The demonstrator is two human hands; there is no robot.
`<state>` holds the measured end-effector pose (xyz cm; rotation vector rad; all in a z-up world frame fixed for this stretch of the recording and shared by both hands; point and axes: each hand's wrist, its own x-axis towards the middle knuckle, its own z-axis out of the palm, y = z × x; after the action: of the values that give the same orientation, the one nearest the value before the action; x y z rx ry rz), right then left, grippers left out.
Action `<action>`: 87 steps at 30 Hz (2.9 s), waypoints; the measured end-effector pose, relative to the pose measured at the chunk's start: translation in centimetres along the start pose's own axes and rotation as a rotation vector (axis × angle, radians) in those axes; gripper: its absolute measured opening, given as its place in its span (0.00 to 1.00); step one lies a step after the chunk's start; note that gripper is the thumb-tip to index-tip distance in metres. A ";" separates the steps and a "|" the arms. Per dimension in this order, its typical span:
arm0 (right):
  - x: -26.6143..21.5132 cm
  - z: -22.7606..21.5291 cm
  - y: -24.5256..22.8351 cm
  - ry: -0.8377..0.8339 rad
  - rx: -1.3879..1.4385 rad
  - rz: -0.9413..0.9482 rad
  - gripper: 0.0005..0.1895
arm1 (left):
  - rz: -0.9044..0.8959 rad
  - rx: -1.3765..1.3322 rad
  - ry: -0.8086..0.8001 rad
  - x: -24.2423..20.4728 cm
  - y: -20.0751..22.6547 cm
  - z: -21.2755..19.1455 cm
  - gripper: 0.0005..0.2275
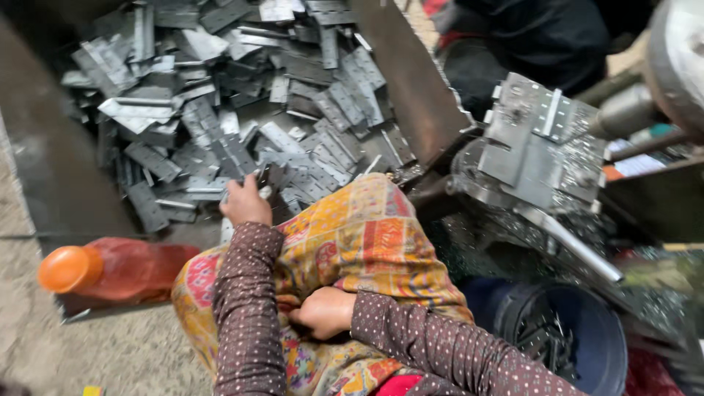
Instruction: The person sits on the floor and repeatedly picks metal brackets from a large bin, places them into a press machine, and removes the processed pieces into a bucket. The task involves continuous handling of metal parts and operating the press lever.
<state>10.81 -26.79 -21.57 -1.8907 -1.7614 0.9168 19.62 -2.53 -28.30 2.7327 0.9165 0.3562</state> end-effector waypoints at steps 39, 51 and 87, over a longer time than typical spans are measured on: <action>-27.3 -16.9 -13.0 0.670 -0.540 0.606 0.08 | -0.459 -1.937 -0.027 1.4 -0.3 -4.2 0.09; -29.5 -17.4 -10.6 0.705 -0.629 0.760 0.09 | -0.482 -1.904 -0.016 1.0 -0.5 -5.1 0.13; -37.6 -7.1 6.9 0.508 -0.081 1.334 0.20 | 1.093 -0.015 -0.279 -17.8 45.5 -8.1 0.15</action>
<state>20.96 -63.58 -13.97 -2.9448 -0.0844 0.5654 28.70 -47.61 -9.84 2.8842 -0.7030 0.1274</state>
